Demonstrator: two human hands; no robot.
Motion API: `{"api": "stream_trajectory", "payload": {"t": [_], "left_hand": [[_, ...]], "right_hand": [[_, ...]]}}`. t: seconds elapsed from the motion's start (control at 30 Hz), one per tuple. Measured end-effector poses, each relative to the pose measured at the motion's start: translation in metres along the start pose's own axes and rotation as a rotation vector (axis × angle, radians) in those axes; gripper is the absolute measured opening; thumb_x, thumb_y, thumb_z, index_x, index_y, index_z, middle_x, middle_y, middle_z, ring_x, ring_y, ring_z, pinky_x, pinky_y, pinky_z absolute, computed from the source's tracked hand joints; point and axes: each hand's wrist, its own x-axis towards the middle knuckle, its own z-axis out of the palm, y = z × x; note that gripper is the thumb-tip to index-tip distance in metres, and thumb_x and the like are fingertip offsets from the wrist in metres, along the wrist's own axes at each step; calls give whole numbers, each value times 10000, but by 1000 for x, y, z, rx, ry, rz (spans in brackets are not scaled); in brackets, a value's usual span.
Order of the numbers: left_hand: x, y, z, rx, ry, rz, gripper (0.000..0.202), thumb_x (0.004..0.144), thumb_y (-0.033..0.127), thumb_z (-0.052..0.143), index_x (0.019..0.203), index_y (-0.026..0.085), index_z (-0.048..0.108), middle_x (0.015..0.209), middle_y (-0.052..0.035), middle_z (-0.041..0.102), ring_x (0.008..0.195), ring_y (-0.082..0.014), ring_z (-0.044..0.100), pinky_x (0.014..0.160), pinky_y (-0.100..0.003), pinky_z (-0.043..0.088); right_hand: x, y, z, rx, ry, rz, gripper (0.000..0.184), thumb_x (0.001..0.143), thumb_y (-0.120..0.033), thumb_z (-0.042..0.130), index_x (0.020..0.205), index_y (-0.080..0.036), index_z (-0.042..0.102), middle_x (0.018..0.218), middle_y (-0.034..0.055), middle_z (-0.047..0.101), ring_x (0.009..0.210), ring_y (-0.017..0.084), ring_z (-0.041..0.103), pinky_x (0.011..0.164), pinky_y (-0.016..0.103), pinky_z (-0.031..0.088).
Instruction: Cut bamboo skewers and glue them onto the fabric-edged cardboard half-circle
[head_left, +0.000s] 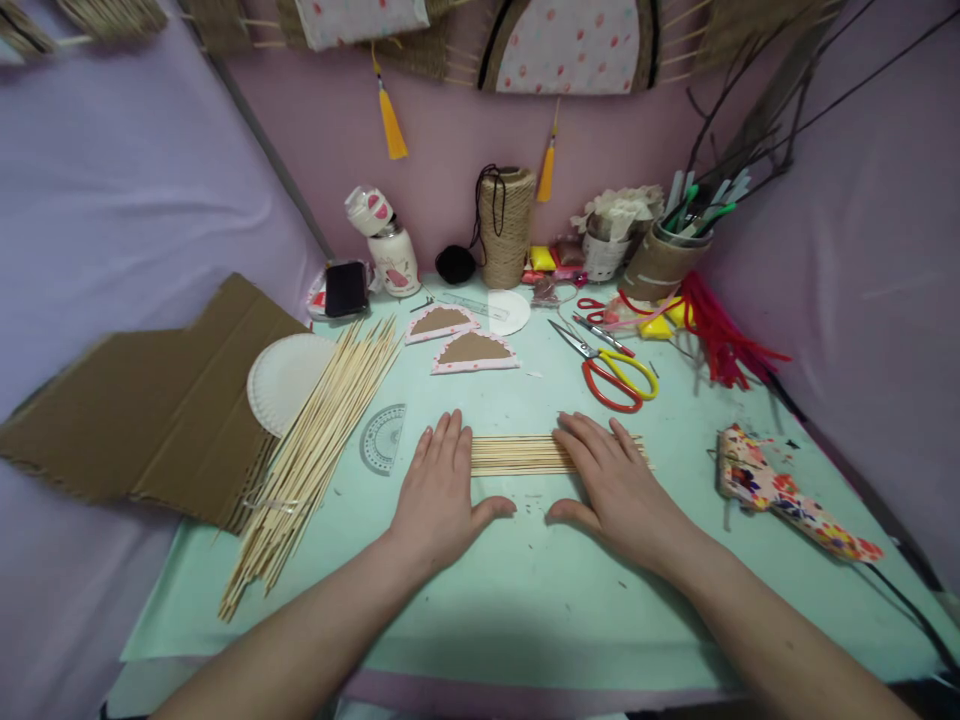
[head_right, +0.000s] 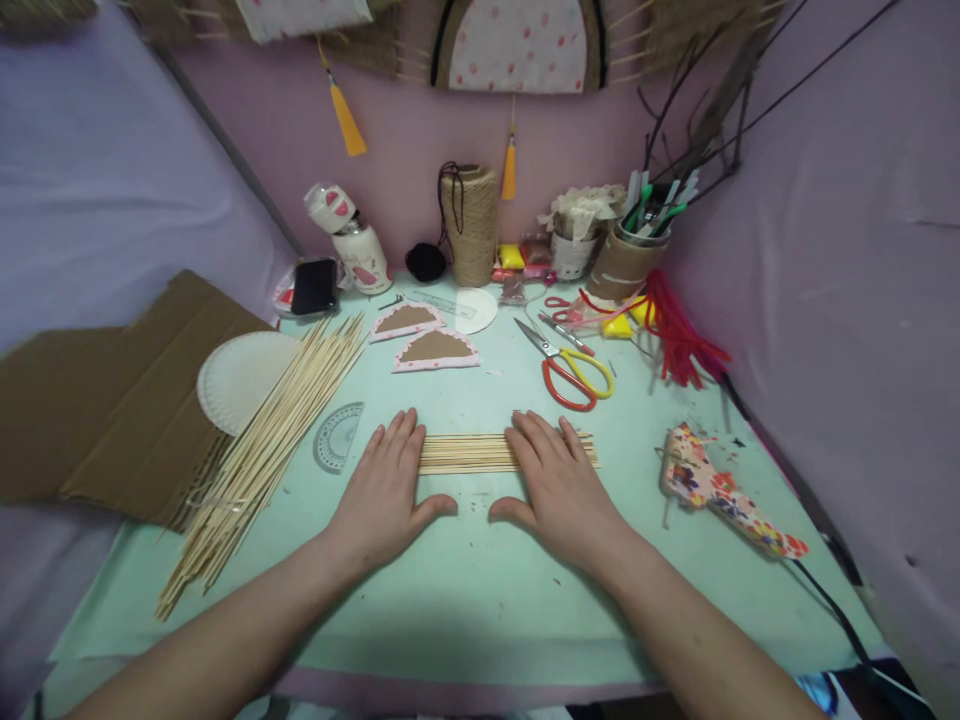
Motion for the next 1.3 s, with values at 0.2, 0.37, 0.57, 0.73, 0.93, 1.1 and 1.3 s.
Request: {"api": "stream_trajectory", "payload": {"t": [0.2,0.37,0.57,0.73,0.93,1.1,1.3], "left_hand": [[-1,0,1,-5,12,3,975,781,759,364,1409,15,315,1515,-233,240,1422,-328,178,1144,-499,214],[-1,0,2,-17,4,3,967,780,757,371,1420,37,299,1512,-226,256,1414,-335,202,1136,-497,227],[-2,0,4,-26,20,3,940,784,747,381,1405,42,327,1510,-233,258,1417,-331,196,1137,-510,223],[-2,1,3,-23,11,-7,936,795,727,395,1418,35,299,1513,-231,251,1418,-327,193,1141,-501,218],[-1,2,2,-17,-34,-22,972,799,725,389,1456,29,220,1526,-218,223,1424,-323,171,1145,-488,217],[-2,2,2,-26,-44,-27,984,797,736,370,1448,10,236,1530,-222,203,1429,-323,148,1143,-498,222],[-3,3,2,-46,-73,-39,988,800,742,345,1457,16,215,1537,-217,175,1432,-323,129,1139,-497,224]], "right_hand": [[-1,0,3,-8,9,-10,819,815,-686,434,1399,-117,362,1484,173,360,1385,307,281,1113,560,214],[-1,1,4,0,-5,-19,835,823,-683,422,1439,-131,307,1493,161,351,1395,300,262,1116,562,201],[0,1,2,18,-15,-8,812,817,-680,440,1420,-145,351,1492,159,354,1397,300,254,1118,562,198],[0,0,2,16,-11,-5,808,815,-679,445,1411,-140,364,1491,157,356,1394,298,261,1121,556,196],[0,1,3,7,-24,-3,830,824,-686,417,1429,-125,332,1497,161,346,1397,296,257,1123,552,188],[-1,2,5,7,5,-21,840,820,-684,429,1454,-150,295,1484,160,370,1384,306,283,1109,557,206],[-2,4,9,-9,33,-49,848,837,-658,429,1491,-173,193,1483,154,373,1376,308,301,1101,564,206]]}}
